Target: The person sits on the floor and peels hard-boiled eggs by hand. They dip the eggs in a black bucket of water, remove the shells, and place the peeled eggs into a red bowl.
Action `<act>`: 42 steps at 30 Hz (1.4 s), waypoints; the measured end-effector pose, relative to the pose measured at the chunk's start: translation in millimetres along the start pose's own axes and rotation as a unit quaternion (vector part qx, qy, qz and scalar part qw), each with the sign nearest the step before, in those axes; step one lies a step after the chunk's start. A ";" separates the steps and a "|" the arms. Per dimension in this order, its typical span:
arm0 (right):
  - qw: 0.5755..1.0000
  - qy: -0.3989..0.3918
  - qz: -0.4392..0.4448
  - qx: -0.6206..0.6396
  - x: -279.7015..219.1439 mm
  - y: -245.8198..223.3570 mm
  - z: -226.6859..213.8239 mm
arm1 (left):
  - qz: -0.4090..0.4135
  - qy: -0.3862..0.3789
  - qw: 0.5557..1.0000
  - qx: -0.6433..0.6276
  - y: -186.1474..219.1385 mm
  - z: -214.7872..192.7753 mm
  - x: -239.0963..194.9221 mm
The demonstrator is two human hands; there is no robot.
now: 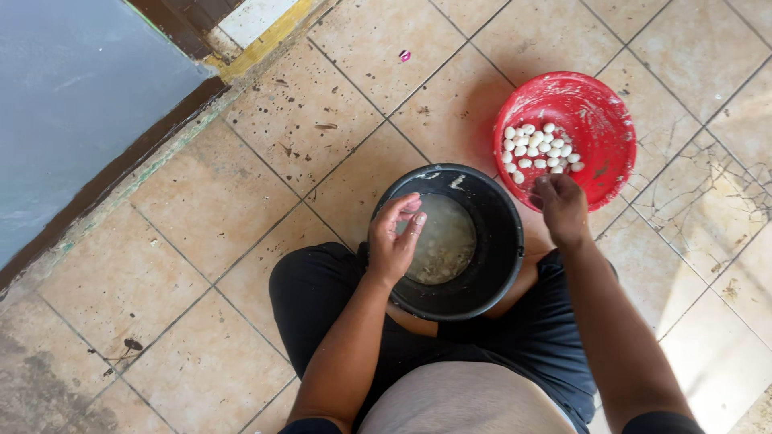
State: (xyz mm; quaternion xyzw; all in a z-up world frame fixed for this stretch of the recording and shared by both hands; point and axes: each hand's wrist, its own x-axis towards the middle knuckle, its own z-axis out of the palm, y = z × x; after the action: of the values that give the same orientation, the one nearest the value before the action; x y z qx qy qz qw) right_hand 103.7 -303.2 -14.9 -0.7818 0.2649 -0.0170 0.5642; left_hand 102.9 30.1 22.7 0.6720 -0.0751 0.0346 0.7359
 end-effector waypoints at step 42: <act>0.579 -0.422 -0.153 -0.681 -53.7 -15.0 131.8 | -0.211 -0.285 0.873 0.336 -85.7 30.4 22.0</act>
State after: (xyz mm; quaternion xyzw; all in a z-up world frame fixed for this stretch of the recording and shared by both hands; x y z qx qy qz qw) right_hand 106.3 -161.5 -34.6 -0.8843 -0.1932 0.4139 -0.0969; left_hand 135.7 -9.3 -55.5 0.8593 -0.1219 -0.2908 0.4027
